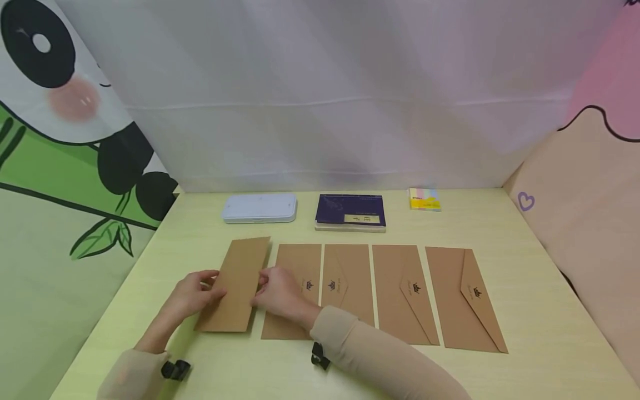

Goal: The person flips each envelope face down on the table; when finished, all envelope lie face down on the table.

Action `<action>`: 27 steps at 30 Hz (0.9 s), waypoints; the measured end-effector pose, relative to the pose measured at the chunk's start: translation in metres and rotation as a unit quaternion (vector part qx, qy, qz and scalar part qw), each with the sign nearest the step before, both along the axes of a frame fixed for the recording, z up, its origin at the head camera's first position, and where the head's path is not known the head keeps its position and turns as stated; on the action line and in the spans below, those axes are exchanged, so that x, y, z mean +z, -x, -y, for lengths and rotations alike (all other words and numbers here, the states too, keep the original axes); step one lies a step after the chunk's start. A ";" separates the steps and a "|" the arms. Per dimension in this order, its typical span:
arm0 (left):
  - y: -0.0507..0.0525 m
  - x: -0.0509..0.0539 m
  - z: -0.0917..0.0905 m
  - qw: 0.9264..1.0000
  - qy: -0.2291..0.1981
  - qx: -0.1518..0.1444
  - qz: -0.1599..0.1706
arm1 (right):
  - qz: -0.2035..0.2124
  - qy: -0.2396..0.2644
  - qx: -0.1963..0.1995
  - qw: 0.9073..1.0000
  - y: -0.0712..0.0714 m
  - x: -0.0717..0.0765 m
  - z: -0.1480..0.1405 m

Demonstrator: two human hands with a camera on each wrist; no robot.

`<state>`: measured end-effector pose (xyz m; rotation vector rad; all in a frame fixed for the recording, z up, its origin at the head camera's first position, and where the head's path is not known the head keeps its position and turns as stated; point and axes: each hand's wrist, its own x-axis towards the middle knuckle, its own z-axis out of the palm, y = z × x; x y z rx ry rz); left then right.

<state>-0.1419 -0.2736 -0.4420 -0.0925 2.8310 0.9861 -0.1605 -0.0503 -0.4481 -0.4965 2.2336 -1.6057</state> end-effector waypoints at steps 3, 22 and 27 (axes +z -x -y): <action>-0.002 0.001 0.001 1.000 0.009 -0.004 -0.005 | 0.004 -0.035 0.004 0.999 0.000 -0.002 0.002; 0.001 -0.003 -0.003 0.999 0.045 0.008 0.013 | -0.011 -0.136 0.039 0.990 -0.008 0.004 0.006; 0.001 -0.003 -0.008 0.998 0.065 0.015 0.016 | -0.009 -0.142 0.034 0.989 -0.008 0.005 0.007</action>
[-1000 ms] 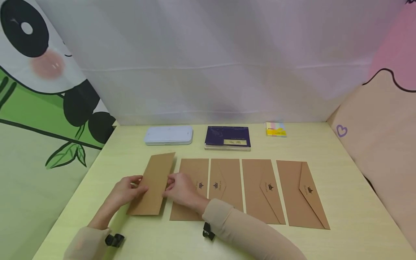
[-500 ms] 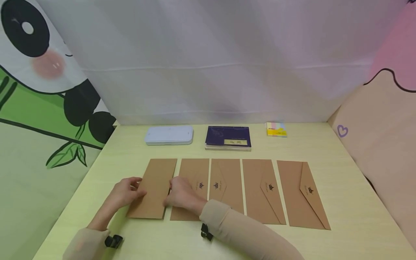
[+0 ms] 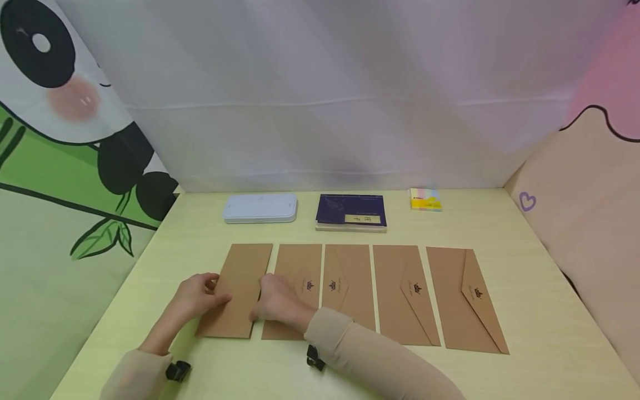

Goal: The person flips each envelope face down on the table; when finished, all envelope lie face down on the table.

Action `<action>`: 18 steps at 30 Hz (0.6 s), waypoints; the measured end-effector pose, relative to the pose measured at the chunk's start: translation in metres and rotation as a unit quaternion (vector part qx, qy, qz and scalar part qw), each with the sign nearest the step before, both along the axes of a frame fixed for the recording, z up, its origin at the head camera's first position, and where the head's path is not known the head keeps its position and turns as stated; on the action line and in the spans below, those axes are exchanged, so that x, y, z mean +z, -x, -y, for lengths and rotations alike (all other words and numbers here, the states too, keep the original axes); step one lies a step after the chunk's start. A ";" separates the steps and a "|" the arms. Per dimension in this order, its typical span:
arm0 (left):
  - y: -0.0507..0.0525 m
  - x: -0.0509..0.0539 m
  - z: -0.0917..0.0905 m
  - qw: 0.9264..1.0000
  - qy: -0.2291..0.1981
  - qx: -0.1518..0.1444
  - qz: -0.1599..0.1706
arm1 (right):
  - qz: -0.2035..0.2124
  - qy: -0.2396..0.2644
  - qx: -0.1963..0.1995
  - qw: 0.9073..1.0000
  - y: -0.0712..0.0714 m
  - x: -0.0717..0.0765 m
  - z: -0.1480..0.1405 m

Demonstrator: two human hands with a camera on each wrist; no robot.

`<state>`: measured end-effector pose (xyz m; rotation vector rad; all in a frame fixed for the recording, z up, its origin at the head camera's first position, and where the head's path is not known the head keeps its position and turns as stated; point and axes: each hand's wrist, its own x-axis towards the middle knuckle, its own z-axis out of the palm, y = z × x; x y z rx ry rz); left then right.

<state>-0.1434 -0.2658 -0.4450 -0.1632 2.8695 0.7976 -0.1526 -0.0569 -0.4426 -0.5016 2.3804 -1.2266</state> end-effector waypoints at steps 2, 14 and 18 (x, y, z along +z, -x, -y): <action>0.000 -0.001 -0.001 1.000 0.008 -0.001 -0.001 | -0.004 -0.009 -0.001 1.000 0.000 0.000 0.001; 0.002 -0.003 -0.006 0.999 0.041 -0.005 -0.008 | -0.015 -0.031 -0.010 0.999 0.002 -0.001 0.002; 0.001 -0.003 -0.006 0.999 0.039 -0.002 -0.003 | -0.018 -0.025 -0.013 0.999 0.001 -0.001 0.002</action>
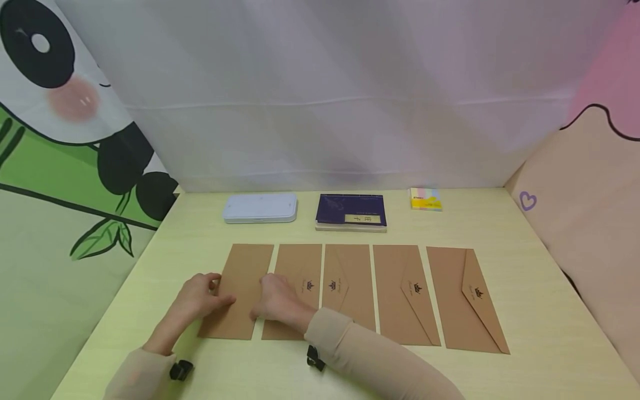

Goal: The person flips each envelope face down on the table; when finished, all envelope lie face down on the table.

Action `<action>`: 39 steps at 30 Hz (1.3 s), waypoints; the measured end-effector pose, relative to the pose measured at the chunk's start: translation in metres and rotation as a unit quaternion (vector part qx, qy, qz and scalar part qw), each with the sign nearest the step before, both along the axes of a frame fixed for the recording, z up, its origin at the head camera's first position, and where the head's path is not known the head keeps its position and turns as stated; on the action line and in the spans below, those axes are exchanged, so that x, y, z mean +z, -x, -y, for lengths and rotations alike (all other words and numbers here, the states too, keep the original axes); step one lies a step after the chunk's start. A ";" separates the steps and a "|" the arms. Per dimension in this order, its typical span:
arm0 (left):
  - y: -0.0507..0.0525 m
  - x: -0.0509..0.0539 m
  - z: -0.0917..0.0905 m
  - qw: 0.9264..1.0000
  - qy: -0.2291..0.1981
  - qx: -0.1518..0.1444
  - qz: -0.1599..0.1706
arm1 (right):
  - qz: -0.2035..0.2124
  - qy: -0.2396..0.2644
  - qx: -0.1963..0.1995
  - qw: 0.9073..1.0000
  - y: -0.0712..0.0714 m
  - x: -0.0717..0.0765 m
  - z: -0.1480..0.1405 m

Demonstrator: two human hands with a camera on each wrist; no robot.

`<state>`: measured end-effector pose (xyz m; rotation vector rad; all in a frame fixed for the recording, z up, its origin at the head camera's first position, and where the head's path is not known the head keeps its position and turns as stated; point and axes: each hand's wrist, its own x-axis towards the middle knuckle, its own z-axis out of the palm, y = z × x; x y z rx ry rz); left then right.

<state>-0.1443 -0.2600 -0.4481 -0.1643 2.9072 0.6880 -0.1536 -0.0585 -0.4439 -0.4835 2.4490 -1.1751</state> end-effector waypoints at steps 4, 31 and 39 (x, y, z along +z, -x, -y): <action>-0.001 0.000 0.000 1.000 0.001 -0.001 0.000 | -0.007 0.002 -0.002 1.000 0.000 0.000 0.000; -0.008 0.014 -0.024 0.998 -0.008 -0.054 -0.024 | -0.093 -0.067 0.061 0.992 -0.003 0.005 -0.028; -0.009 0.016 -0.035 0.996 -0.026 -0.078 -0.040 | -0.104 -0.068 0.043 0.991 -0.003 0.006 -0.054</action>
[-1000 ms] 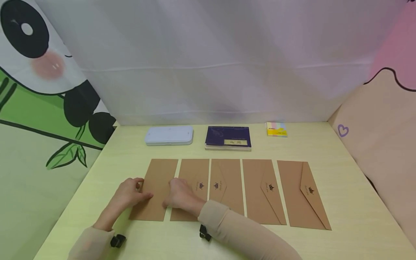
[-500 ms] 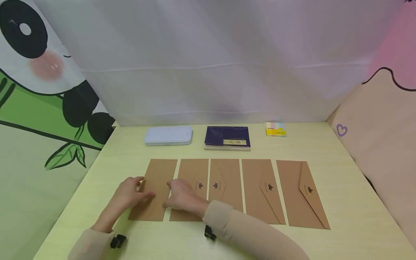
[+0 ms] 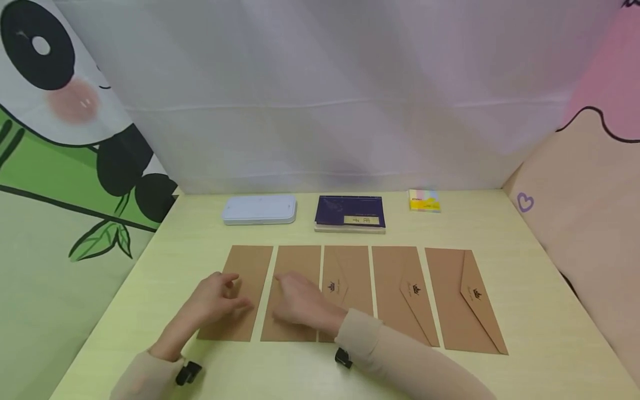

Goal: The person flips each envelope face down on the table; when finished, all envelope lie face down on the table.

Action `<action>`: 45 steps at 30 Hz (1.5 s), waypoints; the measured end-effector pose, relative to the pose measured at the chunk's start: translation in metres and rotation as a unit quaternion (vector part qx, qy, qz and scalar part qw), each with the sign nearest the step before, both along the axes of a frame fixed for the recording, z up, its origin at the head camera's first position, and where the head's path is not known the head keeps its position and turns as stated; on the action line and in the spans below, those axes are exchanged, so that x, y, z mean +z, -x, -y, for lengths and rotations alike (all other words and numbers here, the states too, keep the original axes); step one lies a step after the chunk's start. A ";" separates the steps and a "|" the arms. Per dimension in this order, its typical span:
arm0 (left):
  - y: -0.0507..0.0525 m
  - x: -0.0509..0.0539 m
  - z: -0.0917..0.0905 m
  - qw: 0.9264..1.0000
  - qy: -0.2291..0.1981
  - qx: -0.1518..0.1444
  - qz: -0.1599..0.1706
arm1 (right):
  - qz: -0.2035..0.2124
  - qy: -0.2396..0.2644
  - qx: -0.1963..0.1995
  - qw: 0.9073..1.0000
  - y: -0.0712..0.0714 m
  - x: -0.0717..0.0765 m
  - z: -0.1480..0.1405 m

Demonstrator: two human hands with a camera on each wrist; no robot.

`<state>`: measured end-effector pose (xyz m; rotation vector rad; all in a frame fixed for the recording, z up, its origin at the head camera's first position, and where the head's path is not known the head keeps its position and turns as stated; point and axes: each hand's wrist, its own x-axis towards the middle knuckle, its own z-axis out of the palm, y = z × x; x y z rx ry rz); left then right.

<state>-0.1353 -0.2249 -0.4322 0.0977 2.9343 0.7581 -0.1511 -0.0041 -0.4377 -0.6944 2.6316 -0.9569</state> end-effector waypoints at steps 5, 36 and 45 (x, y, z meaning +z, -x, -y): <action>-0.003 -0.001 -0.011 1.000 -0.018 -0.013 0.013 | -0.013 -0.001 -0.011 1.000 0.003 -0.003 -0.017; -0.003 -0.007 -0.047 0.996 -0.012 -0.087 0.025 | 0.018 0.014 -0.041 0.999 0.010 -0.005 -0.053; 0.000 -0.009 -0.047 0.994 -0.006 -0.107 0.018 | 0.061 0.037 -0.060 0.996 0.011 -0.005 -0.051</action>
